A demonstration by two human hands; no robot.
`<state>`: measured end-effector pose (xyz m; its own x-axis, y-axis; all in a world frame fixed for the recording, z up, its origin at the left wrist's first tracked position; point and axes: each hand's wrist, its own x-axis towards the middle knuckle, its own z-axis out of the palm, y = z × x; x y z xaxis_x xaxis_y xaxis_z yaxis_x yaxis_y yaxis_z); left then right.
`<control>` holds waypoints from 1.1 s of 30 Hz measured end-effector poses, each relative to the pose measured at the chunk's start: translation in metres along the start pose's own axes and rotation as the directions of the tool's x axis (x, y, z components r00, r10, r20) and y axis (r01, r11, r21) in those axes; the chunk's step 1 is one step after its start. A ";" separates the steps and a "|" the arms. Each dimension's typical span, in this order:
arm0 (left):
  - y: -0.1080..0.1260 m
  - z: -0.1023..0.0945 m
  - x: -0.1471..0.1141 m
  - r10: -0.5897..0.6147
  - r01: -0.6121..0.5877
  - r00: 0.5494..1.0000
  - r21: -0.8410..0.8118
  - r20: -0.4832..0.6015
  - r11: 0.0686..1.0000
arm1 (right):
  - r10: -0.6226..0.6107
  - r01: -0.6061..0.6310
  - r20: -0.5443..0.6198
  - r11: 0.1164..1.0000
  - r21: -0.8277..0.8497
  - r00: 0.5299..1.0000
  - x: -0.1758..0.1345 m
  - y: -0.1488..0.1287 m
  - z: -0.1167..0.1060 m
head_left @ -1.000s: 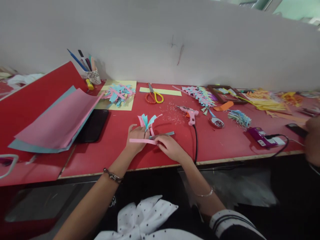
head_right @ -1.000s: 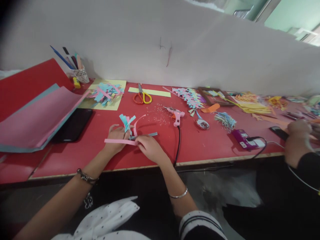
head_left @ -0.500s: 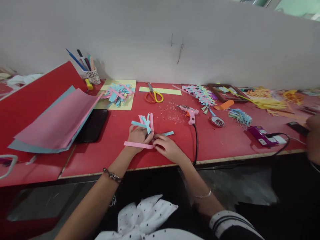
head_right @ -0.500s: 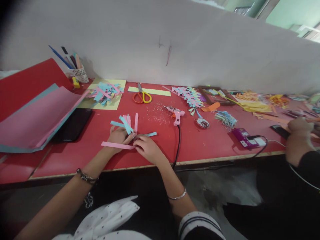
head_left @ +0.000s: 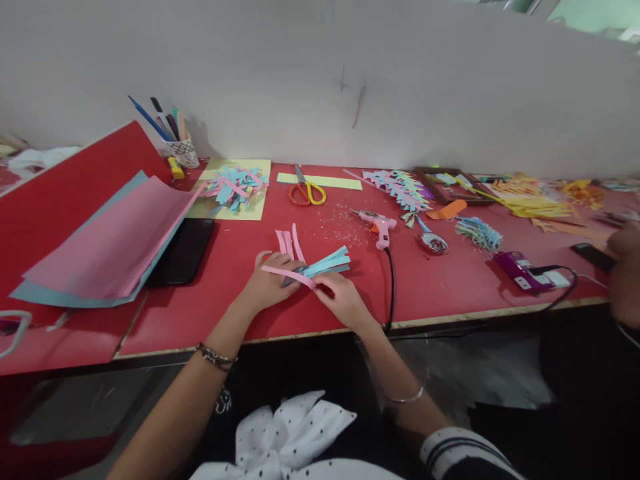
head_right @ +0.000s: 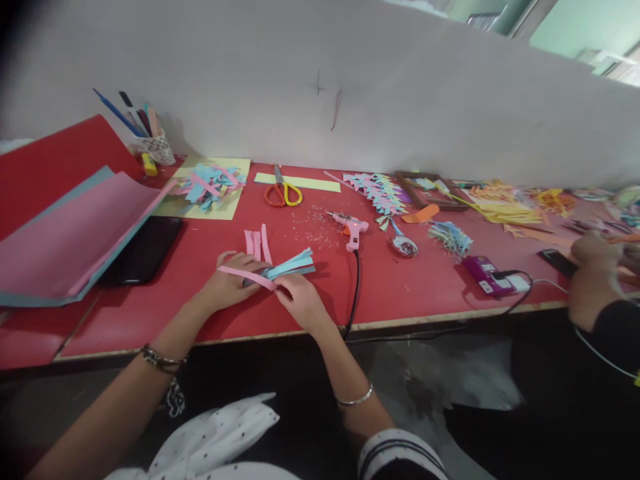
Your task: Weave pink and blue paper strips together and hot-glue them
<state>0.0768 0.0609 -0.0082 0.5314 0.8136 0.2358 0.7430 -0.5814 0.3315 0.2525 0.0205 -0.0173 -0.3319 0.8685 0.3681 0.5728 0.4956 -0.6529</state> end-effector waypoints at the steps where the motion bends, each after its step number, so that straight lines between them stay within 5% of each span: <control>1: 0.000 0.001 0.000 0.006 -0.006 1.000 0.007 0.006 1.000 | -0.001 0.001 0.004 1.000 0.000 1.000 0.000 0.001 0.000; 13: 0.003 0.001 0.001 -0.047 0.042 0.997 0.072 0.062 0.997 | -0.053 0.072 0.142 0.989 -0.129 0.988 -0.014 -0.003 -0.010; 21: 0.001 0.005 0.002 -0.043 0.041 0.999 0.065 0.033 0.997 | -0.041 -0.006 0.252 0.984 0.180 0.967 -0.023 -0.019 -0.030; 24: 0.001 0.005 0.001 -0.034 0.034 0.999 0.047 0.019 0.998 | -0.047 0.002 0.173 0.967 0.253 0.984 -0.011 -0.023 -0.038; 27: 0.001 0.004 0.000 -0.020 0.019 1.000 0.019 0.017 1.000 | 0.021 -0.021 0.045 1.000 0.001 0.999 0.007 -0.021 -0.037; 30: 0.000 0.003 -0.001 -0.001 0.001 1.000 0.000 0.024 1.000 | 0.109 -0.068 0.118 0.949 -0.308 0.987 0.021 -0.017 -0.030; 33: 0.000 0.003 -0.002 0.002 -0.003 1.000 0.023 0.029 1.000 | 0.170 -0.071 0.206 0.907 -0.415 0.964 0.028 -0.013 -0.023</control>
<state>0.0768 0.0596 -0.0115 0.5446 0.8121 0.2095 0.7509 -0.5834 0.3095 0.2532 0.0381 0.0166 -0.3771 0.9199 0.1074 0.8540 0.3903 -0.3441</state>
